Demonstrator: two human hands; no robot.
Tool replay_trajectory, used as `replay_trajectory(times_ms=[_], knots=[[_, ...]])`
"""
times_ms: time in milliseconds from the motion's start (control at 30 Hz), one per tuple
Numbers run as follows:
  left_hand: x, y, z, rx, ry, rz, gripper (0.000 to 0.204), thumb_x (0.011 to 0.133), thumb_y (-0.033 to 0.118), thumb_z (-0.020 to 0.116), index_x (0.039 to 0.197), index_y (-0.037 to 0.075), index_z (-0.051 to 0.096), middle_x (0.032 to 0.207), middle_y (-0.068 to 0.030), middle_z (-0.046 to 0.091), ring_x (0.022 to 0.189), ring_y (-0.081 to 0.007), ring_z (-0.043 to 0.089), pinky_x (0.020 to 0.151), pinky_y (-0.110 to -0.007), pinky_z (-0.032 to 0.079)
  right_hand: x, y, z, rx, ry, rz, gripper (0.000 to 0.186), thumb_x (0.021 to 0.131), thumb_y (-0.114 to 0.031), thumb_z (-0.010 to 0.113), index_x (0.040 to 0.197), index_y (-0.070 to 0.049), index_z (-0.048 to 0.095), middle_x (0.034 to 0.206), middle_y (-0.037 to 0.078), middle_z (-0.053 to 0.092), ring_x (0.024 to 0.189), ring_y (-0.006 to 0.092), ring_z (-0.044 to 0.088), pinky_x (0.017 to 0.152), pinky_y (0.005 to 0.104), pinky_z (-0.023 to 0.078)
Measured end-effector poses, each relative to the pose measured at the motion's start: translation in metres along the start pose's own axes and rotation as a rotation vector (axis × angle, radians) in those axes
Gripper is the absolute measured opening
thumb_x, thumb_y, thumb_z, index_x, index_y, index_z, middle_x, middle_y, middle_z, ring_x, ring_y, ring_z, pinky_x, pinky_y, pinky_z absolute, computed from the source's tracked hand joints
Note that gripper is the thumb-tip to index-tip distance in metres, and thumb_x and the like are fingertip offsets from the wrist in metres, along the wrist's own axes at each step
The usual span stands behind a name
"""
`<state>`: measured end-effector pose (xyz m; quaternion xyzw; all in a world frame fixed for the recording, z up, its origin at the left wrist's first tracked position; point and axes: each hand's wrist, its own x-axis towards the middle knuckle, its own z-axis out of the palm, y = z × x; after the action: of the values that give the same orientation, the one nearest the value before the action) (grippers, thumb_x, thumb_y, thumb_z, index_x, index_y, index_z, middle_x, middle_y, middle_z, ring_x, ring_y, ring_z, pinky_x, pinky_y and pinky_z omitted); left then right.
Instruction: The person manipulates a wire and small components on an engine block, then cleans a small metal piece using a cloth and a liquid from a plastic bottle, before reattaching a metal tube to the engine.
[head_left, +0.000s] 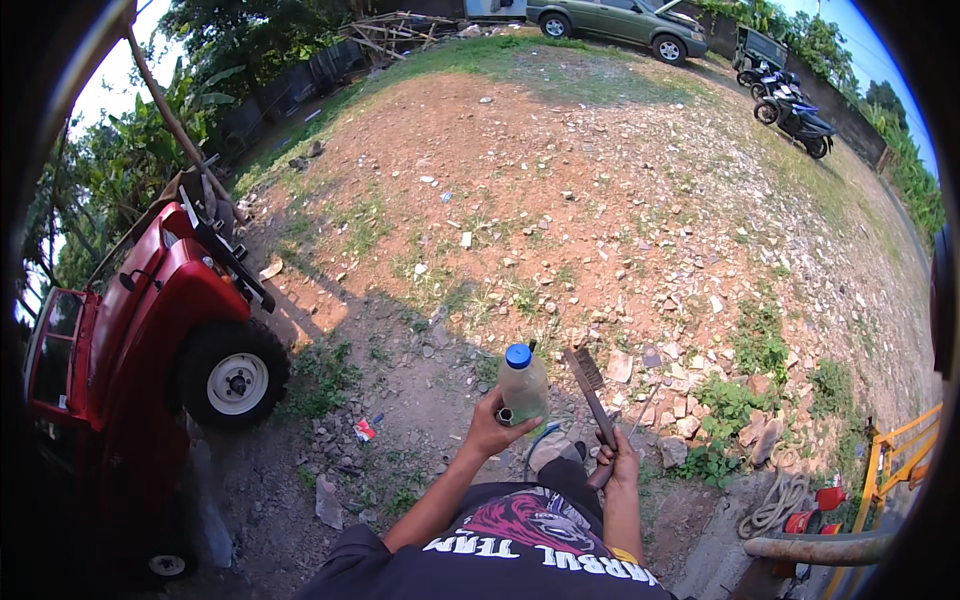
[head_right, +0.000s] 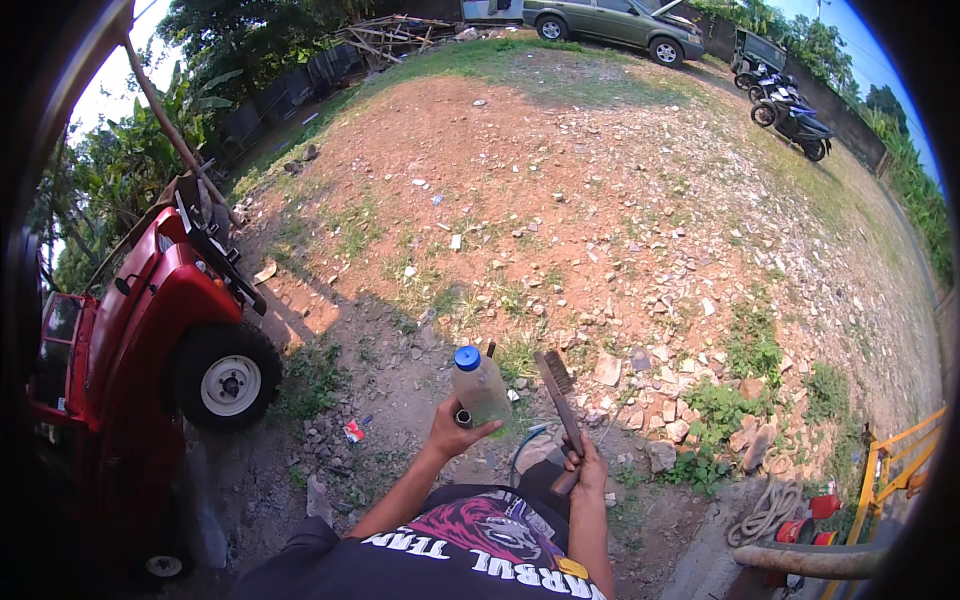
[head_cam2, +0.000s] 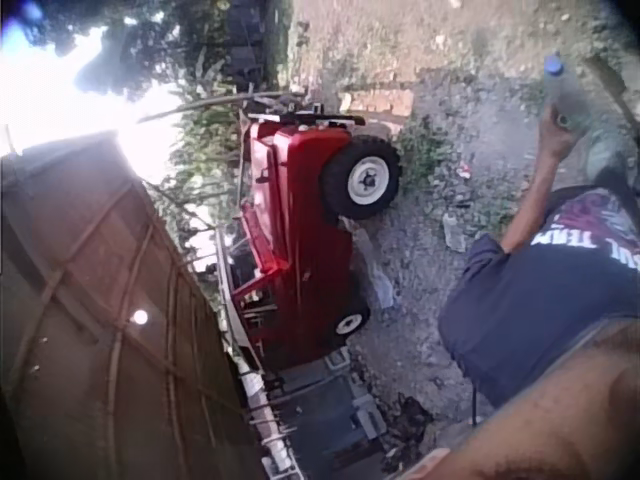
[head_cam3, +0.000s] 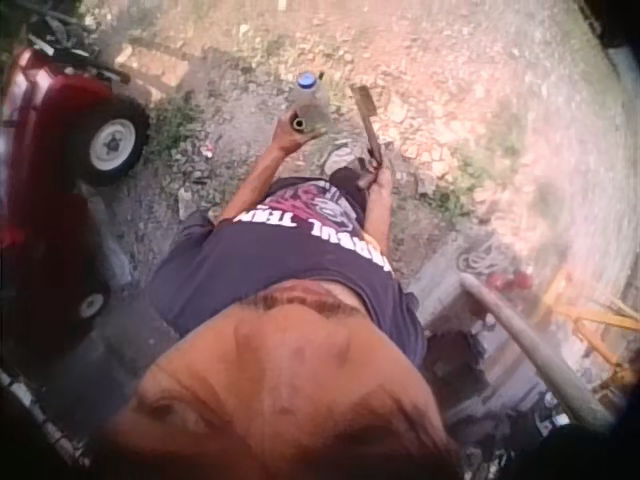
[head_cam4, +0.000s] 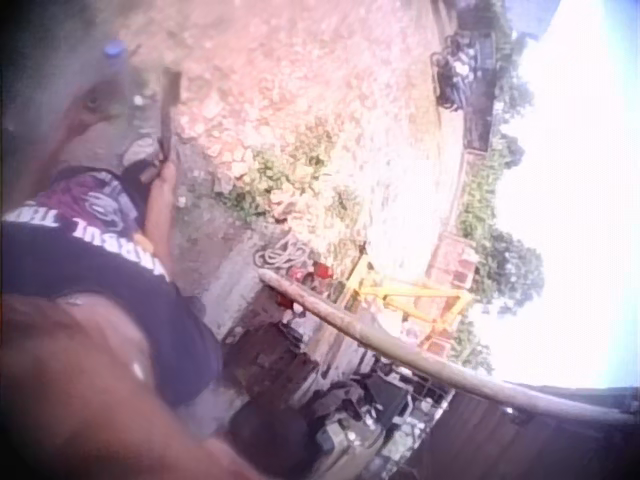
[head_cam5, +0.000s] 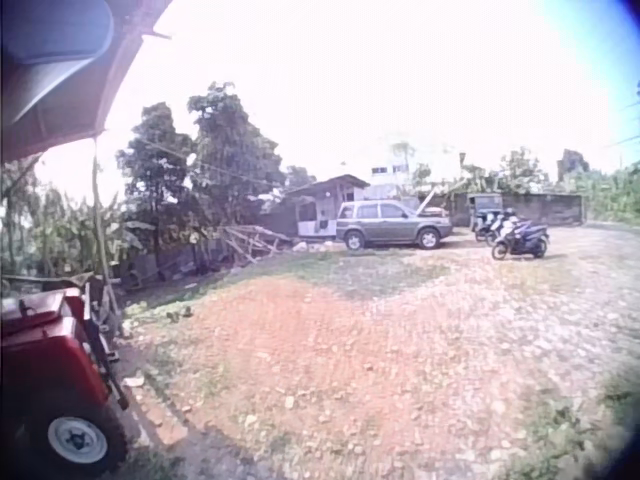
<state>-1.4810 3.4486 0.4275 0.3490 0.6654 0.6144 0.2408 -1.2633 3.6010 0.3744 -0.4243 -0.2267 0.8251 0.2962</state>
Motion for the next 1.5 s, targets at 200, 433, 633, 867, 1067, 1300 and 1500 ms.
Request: replay_trajectory(times_ms=[200, 433, 633, 867, 1067, 1300, 1500], knots=[[0.119, 0.036, 0.076, 0.006, 0.005, -0.044, 0.06, 0.073, 0.02, 0.089, 0.122, -0.001, 0.06, 0.115, -0.0122, 0.067, 0.103, -0.0202, 0.067, 0.091, -0.034, 0.054, 0.091, -0.129, 0.037, 0.021, -0.322, 0.088, 0.032, 0.099, -0.026, 0.06, 0.114, 0.002, 0.059, 0.098, 0.011, 0.068, 0.055, 0.0091, 0.049, 0.043, 0.0223, 0.039], [0.257, 0.03, 0.136, -0.011, -0.08, 0.054, 0.061, 0.072, 0.018, 0.089, 0.123, -0.001, 0.061, 0.112, -0.0113, 0.068, 0.105, -0.0195, 0.067, 0.092, -0.035, 0.053, 0.183, -0.222, 0.067, 0.034, -0.318, -0.039, 0.037, 0.088, -0.014, 0.061, 0.12, 0.003, 0.051, 0.104, 0.015, 0.064, 0.062, 0.0113, 0.054, 0.044, 0.0229, 0.042], [0.4, -0.003, 0.201, -0.07, -0.24, -0.002, 0.056, 0.071, 0.02, 0.09, 0.116, -0.001, 0.064, 0.111, -0.0119, 0.067, 0.1, -0.0193, 0.067, 0.088, -0.034, 0.054, 0.285, -0.263, 0.048, 0.178, -0.153, -0.119, 0.033, 0.086, -0.006, 0.062, 0.115, 0.004, 0.053, 0.102, 0.015, 0.064, 0.061, 0.0101, 0.051, 0.048, 0.0249, 0.041], [0.567, 0.004, 0.264, 0.006, -0.721, 0.053, 0.05, 0.071, 0.014, 0.088, 0.112, -0.002, 0.065, 0.102, -0.0104, 0.072, 0.091, -0.0159, 0.069, 0.078, -0.031, 0.056, 0.35, -0.323, 0.079, 0.275, 0.168, -0.309, 0.025, 0.088, -0.007, 0.066, 0.109, 0.001, 0.056, 0.094, 0.011, 0.067, 0.06, 0.0128, 0.054, 0.046, 0.0275, 0.039], [0.671, -0.013, 0.329, 0.065, -1.029, 0.096, 0.051, 0.072, 0.012, 0.088, 0.114, -0.002, 0.064, 0.102, -0.0113, 0.072, 0.092, -0.017, 0.069, 0.08, -0.032, 0.056, 0.358, -0.366, 0.108, 0.183, 0.44, -0.574, 0.023, 0.092, -0.015, 0.07, 0.106, -0.007, 0.054, 0.087, 0.005, 0.063, 0.061, 0.0129, 0.058, 0.048, 0.0263, 0.041], [0.7, 0.014, 0.448, -0.1, -1.178, -0.007, 0.048, 0.073, 0.005, 0.086, 0.113, -0.006, 0.062, 0.104, -0.0134, 0.071, 0.096, -0.0193, 0.068, 0.085, -0.033, 0.055, 0.363, -0.388, 0.063, 0.491, 0.675, -0.626, 0.033, 0.099, -0.04, 0.061, 0.105, -0.01, 0.049, 0.077, 0.002, 0.056, 0.056, 0.0118, 0.055, 0.047, 0.0257, 0.039], [0.717, 0.016, 0.564, -0.023, -1.193, -0.238, 0.046, 0.075, 0.0, 0.084, 0.114, -0.006, 0.061, 0.101, -0.0122, 0.07, 0.09, -0.0184, 0.067, 0.08, -0.032, 0.055, 0.402, -0.439, 0.003, 0.496, 1.028, -0.683, 0.028, 0.096, -0.026, 0.067, 0.102, -0.004, 0.051, 0.077, 0.006, 0.059, 0.058, 0.0167, 0.061, 0.052, 0.031, 0.051]])
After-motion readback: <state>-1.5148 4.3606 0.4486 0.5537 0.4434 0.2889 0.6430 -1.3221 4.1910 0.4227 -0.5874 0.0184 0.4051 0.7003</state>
